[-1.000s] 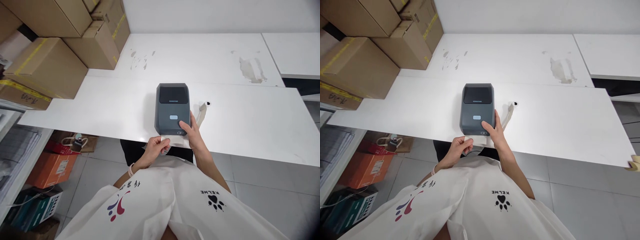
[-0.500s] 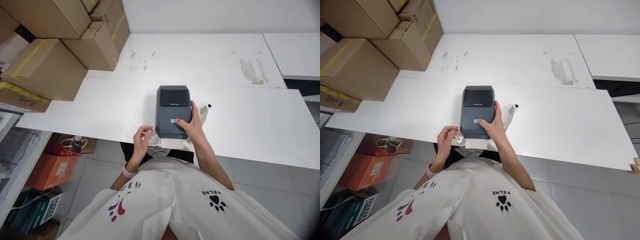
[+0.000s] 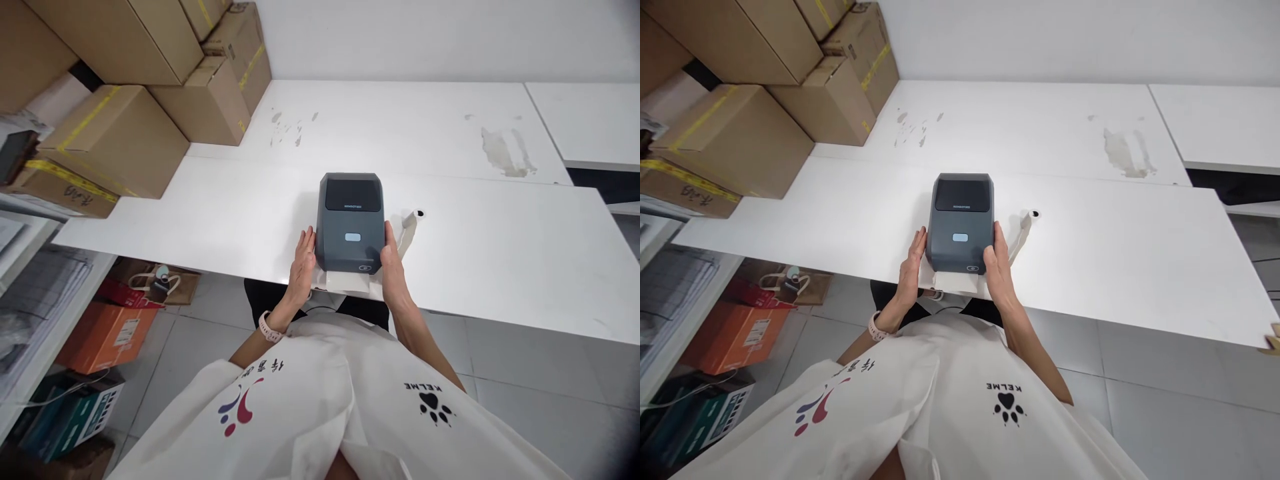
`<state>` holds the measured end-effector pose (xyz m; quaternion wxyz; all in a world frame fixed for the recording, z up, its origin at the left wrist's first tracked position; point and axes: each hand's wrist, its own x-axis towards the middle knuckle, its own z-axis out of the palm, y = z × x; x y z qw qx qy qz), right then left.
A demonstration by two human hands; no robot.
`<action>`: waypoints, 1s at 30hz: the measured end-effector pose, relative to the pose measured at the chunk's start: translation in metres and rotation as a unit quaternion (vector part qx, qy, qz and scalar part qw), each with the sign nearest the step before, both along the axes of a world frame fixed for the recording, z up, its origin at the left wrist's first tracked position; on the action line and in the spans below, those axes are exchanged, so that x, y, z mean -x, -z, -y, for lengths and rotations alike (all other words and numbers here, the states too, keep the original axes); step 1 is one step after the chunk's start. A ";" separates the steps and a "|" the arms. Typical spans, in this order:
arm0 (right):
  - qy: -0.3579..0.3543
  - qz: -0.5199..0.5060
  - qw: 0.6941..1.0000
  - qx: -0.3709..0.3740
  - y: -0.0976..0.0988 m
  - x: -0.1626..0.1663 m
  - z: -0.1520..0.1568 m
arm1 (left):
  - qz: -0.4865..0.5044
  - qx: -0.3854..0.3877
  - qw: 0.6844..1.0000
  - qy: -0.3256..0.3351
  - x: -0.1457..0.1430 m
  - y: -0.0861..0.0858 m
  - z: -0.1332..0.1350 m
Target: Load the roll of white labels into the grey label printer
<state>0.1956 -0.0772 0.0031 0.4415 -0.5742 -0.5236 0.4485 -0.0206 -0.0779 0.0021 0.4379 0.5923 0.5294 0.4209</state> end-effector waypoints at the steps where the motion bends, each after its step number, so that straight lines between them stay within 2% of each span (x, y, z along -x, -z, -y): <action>1: -0.004 0.002 1.000 -0.004 0.000 -0.001 0.001 | 0.000 -0.010 1.000 -0.002 0.000 -0.002 0.000; 4: -0.017 0.033 0.998 -0.046 -0.005 -0.006 -0.004 | 0.012 -0.058 0.998 0.001 -0.001 -0.011 -0.007; 7: -0.016 0.115 0.984 -0.137 -0.015 -0.012 -0.026 | 0.056 -0.096 0.994 0.003 -0.002 -0.023 -0.029; 9: 0.000 0.178 0.962 -0.209 -0.023 -0.013 -0.051 | 0.084 -0.100 0.991 -0.012 -0.003 -0.029 -0.052; 11: 0.025 0.219 0.936 -0.274 -0.034 -0.012 -0.083 | 0.059 -0.091 0.993 -0.050 -0.006 -0.028 -0.075; 13: 0.049 0.226 0.919 -0.318 -0.044 -0.009 -0.116 | 0.010 -0.058 0.997 -0.053 -0.009 -0.022 -0.094; 17: 0.046 0.211 0.917 -0.336 -0.062 -0.009 -0.177 | -0.094 0.016 0.994 -0.046 -0.014 -0.007 -0.106; 22: -0.043 0.247 0.919 -0.304 -0.077 -0.021 -0.232 | -0.139 0.054 0.983 -0.106 -0.019 -0.006 -0.103; 24: -0.054 0.239 0.929 -0.276 -0.084 -0.022 -0.237 | -0.139 0.061 0.982 -0.111 -0.020 -0.008 -0.104; 26: -0.017 0.203 0.940 -0.275 -0.088 -0.020 -0.228 | -0.131 0.063 0.983 -0.112 -0.021 -0.007 -0.106; 28: 0.033 0.185 0.936 -0.297 -0.089 -0.016 -0.205 | -0.121 0.062 0.984 -0.115 -0.021 -0.005 -0.108; 30: 0.044 0.208 0.926 -0.313 -0.086 -0.011 -0.175 | -0.113 0.062 0.985 -0.112 -0.021 -0.004 -0.108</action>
